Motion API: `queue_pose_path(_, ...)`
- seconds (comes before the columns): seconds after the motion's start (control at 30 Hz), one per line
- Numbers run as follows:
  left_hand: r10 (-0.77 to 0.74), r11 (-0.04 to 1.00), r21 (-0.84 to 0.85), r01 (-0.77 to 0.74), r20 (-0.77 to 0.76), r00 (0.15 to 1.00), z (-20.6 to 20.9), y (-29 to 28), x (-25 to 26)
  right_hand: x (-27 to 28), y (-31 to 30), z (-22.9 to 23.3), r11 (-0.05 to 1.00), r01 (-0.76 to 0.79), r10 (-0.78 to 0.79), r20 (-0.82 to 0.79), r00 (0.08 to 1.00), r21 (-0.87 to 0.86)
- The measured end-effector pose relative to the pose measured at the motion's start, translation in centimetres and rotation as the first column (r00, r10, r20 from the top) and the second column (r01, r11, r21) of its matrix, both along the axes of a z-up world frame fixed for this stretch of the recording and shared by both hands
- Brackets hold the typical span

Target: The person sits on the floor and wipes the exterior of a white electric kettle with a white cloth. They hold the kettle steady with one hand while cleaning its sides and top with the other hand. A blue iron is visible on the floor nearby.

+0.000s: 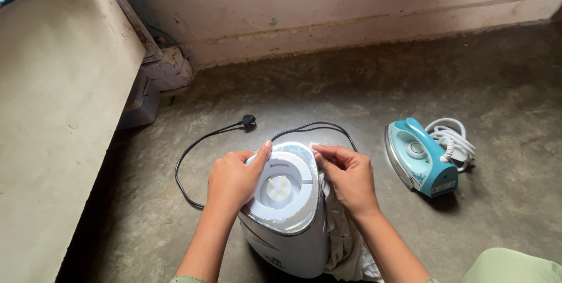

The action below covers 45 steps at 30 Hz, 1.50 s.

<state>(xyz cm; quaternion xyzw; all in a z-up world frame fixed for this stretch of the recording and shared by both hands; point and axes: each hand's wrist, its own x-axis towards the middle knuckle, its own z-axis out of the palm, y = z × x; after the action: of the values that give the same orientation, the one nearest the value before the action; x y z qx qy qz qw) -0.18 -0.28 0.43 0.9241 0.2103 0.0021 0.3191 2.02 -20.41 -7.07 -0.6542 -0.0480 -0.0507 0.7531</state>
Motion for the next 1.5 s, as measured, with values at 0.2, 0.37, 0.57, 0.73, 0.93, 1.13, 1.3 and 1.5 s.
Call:
queue_pose_path(0.2,-0.006,0.999,0.048,0.004,0.042,0.999,-0.5,0.2,0.3,-2.5,-0.9,-0.9,0.999,0.032,-0.032,0.015,0.999,-0.009)
queue_pose_path(0.37,0.011,1.000,0.020,-0.012,0.033,0.999,-0.7,0.1,0.3,-5.5,-0.2,-0.9,0.992,0.126,-0.126,-0.063,0.990,-0.005)
queue_pose_path(0.57,-0.003,0.999,0.036,0.001,0.067,0.998,-0.8,0.1,0.2,-8.8,0.7,-0.9,0.982,0.187,-0.187,-0.066,0.980,-0.004)
queue_pose_path(0.73,-0.002,0.999,0.038,-0.001,0.061,0.998,-0.8,0.1,0.1,-12.0,2.3,-3.6,0.934,0.346,-0.347,0.011,0.938,-0.082)
queue_pose_path(0.93,-0.006,0.997,0.074,-0.002,0.110,0.994,-1.3,0.3,0.0,-12.7,4.2,-11.9,0.935,0.352,-0.337,0.385,0.859,0.031)
queue_pose_path(1.13,-0.008,0.997,0.072,0.000,0.103,0.995,-0.9,0.1,-0.3,-10.6,3.0,-22.2,0.993,0.114,-0.115,-0.018,0.993,-0.019)
queue_pose_path(1.3,-0.013,0.998,0.060,0.005,0.120,0.993,-1.1,0.2,-0.5,-11.3,2.4,-19.6,0.997,0.018,-0.006,-0.154,0.988,0.072)
queue_pose_path(1.5,-0.003,0.999,0.035,-0.005,0.223,0.975,-1.6,0.4,-0.6,-10.6,0.2,-6.1,0.961,-0.272,0.276,0.103,0.956,-0.048)
